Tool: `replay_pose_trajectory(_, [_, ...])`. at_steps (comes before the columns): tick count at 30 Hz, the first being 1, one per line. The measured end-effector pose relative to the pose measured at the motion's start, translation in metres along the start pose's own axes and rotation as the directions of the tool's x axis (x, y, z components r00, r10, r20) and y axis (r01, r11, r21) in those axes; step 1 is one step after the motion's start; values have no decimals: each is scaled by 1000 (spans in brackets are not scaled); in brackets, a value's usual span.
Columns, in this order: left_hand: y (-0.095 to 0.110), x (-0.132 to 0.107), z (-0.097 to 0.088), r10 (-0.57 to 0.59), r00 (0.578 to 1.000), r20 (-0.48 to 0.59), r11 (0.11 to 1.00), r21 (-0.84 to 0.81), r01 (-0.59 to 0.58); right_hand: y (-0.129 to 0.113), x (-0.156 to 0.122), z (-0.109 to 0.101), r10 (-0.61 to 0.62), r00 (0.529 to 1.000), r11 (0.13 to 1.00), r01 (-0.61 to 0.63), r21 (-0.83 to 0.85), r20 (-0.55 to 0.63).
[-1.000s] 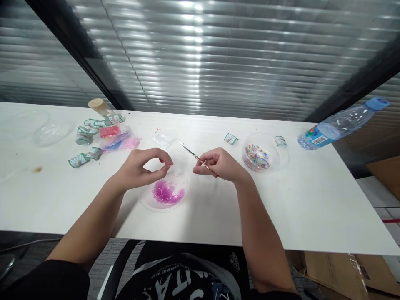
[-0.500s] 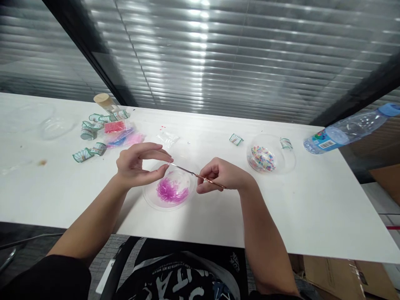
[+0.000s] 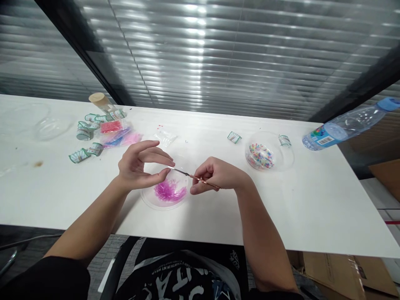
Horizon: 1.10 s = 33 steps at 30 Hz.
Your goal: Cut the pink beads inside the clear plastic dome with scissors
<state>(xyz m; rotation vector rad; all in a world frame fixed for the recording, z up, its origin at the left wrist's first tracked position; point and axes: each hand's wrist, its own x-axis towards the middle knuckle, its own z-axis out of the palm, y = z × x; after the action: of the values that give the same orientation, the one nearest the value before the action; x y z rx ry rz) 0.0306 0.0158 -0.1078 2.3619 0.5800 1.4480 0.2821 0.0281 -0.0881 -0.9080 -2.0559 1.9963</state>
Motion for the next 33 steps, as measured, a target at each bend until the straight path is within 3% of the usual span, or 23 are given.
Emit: replay_pose_trajectory(33, [0,-4,-1,-80,995,63,997,-9,80,-4,1,2,59,997,996,-62,-69,-54])
